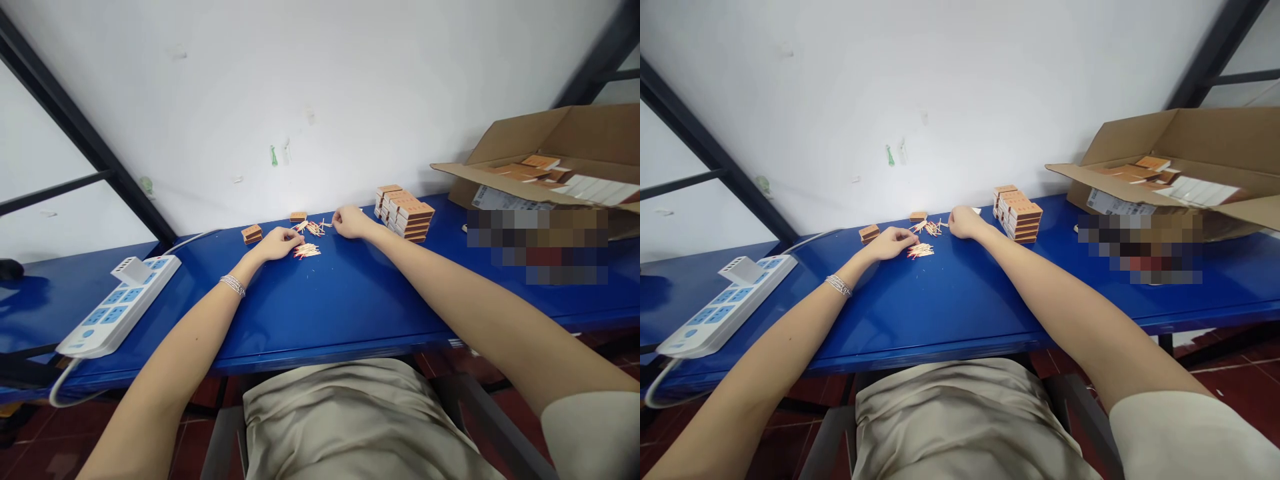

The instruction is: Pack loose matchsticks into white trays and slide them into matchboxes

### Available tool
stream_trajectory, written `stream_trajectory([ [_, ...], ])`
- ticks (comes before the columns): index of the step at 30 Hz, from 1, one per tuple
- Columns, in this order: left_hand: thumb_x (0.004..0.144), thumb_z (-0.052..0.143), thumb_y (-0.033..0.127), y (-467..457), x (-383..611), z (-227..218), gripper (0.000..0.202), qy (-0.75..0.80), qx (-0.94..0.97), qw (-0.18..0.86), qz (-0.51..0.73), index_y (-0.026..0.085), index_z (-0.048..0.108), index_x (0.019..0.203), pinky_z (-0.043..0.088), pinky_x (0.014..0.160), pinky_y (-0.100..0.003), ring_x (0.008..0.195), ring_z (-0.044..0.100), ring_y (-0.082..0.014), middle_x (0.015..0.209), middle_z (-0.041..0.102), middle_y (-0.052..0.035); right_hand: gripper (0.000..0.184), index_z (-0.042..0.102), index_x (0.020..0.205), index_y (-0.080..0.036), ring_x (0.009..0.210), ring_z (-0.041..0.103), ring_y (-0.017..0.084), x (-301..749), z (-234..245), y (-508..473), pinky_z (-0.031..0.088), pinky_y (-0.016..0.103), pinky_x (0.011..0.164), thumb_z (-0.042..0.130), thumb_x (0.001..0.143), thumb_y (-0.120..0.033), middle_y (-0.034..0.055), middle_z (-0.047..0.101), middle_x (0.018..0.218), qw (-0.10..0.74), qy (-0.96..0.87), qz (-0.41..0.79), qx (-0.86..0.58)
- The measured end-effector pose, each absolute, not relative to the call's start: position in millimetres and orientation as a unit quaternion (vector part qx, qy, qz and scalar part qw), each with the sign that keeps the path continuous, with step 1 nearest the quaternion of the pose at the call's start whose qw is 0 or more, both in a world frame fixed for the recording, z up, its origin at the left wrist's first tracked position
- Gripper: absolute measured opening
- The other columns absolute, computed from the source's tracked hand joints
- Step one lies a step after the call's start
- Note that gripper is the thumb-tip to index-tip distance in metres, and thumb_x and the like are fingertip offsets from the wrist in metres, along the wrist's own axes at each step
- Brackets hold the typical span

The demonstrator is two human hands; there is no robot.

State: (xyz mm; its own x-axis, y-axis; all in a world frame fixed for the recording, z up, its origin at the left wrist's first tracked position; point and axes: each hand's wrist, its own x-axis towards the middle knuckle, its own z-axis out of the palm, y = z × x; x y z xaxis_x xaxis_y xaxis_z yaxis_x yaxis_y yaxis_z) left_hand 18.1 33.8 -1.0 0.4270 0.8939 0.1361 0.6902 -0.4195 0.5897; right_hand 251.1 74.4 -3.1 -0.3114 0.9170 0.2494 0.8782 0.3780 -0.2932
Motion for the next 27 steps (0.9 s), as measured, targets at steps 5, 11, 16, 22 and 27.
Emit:
stream_trajectory([
  [5, 0.085, 0.052, 0.041, 32.7, 18.2, -0.1, 0.036, 0.486, 0.815, 0.228, 0.218, 0.012, 0.074, 0.086, 0.044, 0.068, -0.027, 0.071, 0.059, -0.0152, 0.085, 0.072, -0.0075, 0.02, 0.072, 0.088, -0.011, 0.084, 0.066, 0.022, 245.0, 10.9, 63.1, 0.046, 0.026, 0.075, 0.053, 0.08, -0.011, 0.0141, 0.074, 0.093, 0.231, -0.809, 0.042, -0.538],
  [11, 0.083, 0.055, 0.031, 35.2, 16.9, -2.1, 0.026, 0.49, 0.807, 0.236, 0.23, 0.013, 0.072, 0.091, 0.047, 0.072, -0.028, 0.075, 0.062, -0.0162, 0.09, 0.073, -0.0073, 0.016, 0.072, 0.086, -0.012, 0.077, 0.063, 0.018, 233.0, 12.7, 55.9, 0.044, 0.024, 0.069, 0.057, 0.08, -0.015, 0.0108, 0.073, 0.088, 0.276, -0.825, 0.088, -0.486],
  [16, 0.079, 0.053, 0.018, 40.7, 14.5, -4.9, 0.025, 0.495, 0.808, 0.226, 0.224, 0.012, 0.071, 0.095, 0.049, 0.076, -0.029, 0.08, 0.064, -0.0173, 0.092, 0.073, -0.0072, 0.016, 0.072, 0.08, -0.013, 0.063, 0.057, 0.011, 222.6, 9.5, 44.6, 0.04, 0.02, 0.058, 0.057, 0.079, -0.018, 0.0009, 0.069, 0.071, 0.243, -0.865, 0.209, -0.385],
  [22, 0.071, 0.045, 0.007, 44.0, 12.6, -6.6, 0.033, 0.477, 0.819, 0.23, 0.222, 0.013, 0.073, 0.087, 0.05, 0.082, -0.03, 0.086, 0.065, -0.018, 0.094, 0.074, -0.0083, 0.015, 0.074, 0.08, -0.013, 0.064, 0.058, 0.012, 230.3, 7.2, 52.4, 0.04, 0.02, 0.058, 0.061, 0.075, -0.016, 0.0029, 0.072, 0.074, 0.236, -0.851, 0.171, -0.436],
  [27, 0.068, 0.044, 0.005, 43.7, 12.8, -7.1, 0.036, 0.482, 0.815, 0.233, 0.222, 0.014, 0.073, 0.087, 0.05, 0.08, -0.03, 0.083, 0.065, -0.0175, 0.093, 0.074, -0.008, 0.02, 0.075, 0.091, -0.011, 0.072, 0.062, 0.014, 246.8, -4.5, 69.6, 0.042, 0.021, 0.066, 0.062, 0.077, -0.015, 0.0079, 0.074, 0.086, 0.244, -0.828, 0.108, -0.493],
])
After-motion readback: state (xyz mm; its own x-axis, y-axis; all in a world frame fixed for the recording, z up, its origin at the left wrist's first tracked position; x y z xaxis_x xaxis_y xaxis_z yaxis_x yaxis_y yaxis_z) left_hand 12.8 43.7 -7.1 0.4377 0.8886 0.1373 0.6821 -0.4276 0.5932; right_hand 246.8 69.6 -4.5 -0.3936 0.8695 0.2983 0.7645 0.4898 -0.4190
